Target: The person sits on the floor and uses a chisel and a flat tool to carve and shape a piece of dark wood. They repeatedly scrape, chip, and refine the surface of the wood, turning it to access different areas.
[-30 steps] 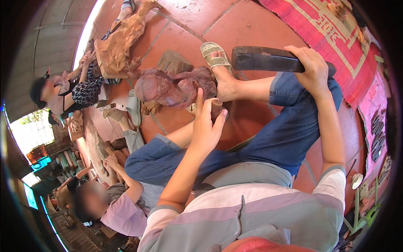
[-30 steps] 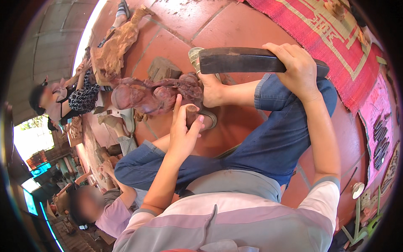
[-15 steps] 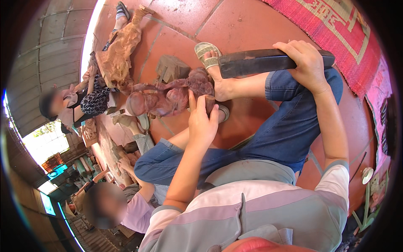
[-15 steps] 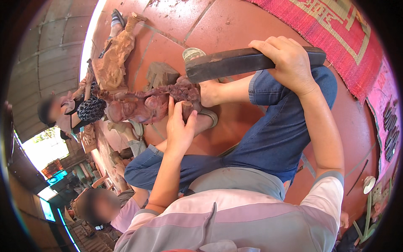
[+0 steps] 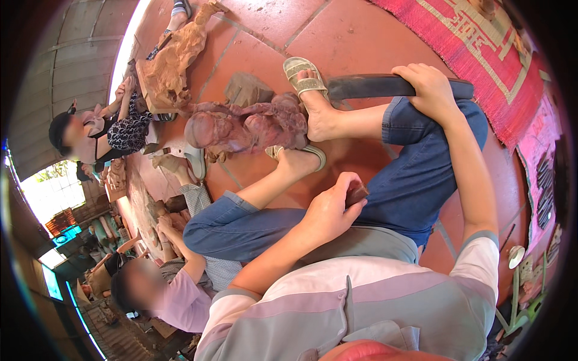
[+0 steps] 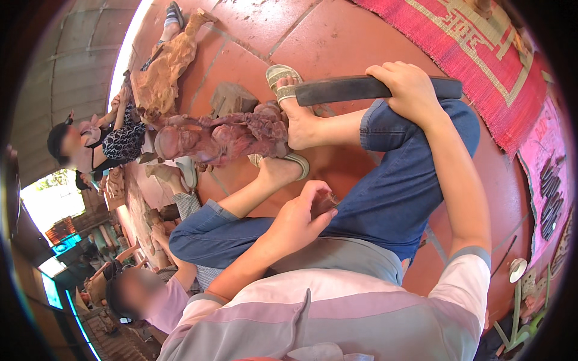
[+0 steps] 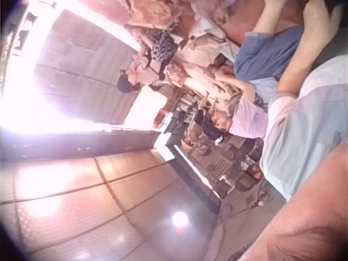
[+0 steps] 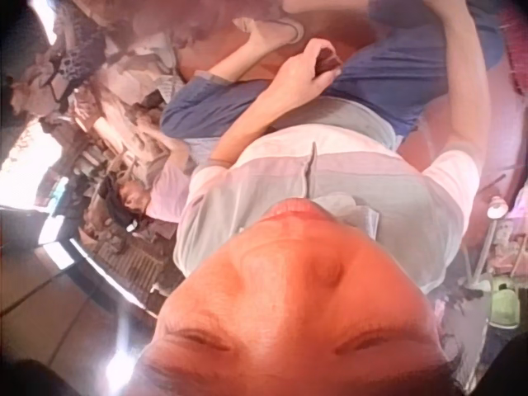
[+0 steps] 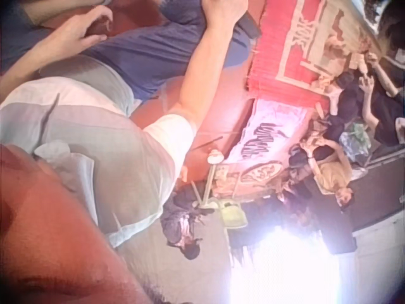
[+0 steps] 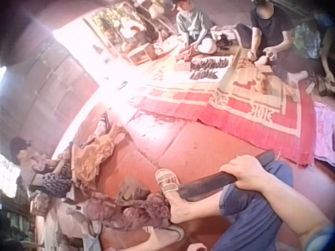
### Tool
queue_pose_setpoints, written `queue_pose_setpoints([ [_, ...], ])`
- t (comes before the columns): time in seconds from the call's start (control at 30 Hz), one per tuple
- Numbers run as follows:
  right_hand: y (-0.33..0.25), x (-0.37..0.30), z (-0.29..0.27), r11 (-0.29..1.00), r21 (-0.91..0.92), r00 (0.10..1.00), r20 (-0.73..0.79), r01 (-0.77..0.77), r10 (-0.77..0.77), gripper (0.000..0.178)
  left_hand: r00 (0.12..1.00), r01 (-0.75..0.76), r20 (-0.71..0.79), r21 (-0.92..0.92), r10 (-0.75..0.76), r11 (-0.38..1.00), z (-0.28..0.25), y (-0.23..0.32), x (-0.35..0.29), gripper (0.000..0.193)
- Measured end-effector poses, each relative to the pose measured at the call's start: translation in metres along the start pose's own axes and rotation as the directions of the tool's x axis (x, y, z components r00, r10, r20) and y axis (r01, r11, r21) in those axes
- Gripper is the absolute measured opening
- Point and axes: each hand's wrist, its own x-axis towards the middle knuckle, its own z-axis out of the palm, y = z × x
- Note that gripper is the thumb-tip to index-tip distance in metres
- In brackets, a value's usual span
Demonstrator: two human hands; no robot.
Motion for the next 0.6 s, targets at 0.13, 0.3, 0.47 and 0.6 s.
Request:
queue_pose_setpoints([
  [0.13,0.011,0.016,0.018,1.0,0.011,0.994,0.106,-0.025,0.023,0.033,0.994,-0.086,-0.068,-0.07,0.081,0.994,0.002,-0.009,-0.005,0.033],
  [0.3,0.033,0.036,0.05,0.999,-0.051,0.983,0.18,-0.014,0.023,0.03,0.983,-0.184,-0.041,-0.078,0.181,0.98,-0.005,-0.003,-0.012,0.036],
  [0.47,0.039,0.041,0.07,0.984,-0.155,0.93,0.341,-0.089,0.138,0.027,0.985,-0.17,-0.024,-0.138,0.168,0.976,-0.008,0.003,-0.015,0.036],
  [0.6,0.04,0.041,0.082,0.976,-0.18,0.887,0.422,-0.123,0.189,0.026,0.98,-0.196,-0.041,-0.109,0.192,0.975,-0.006,0.003,-0.014,0.037],
])
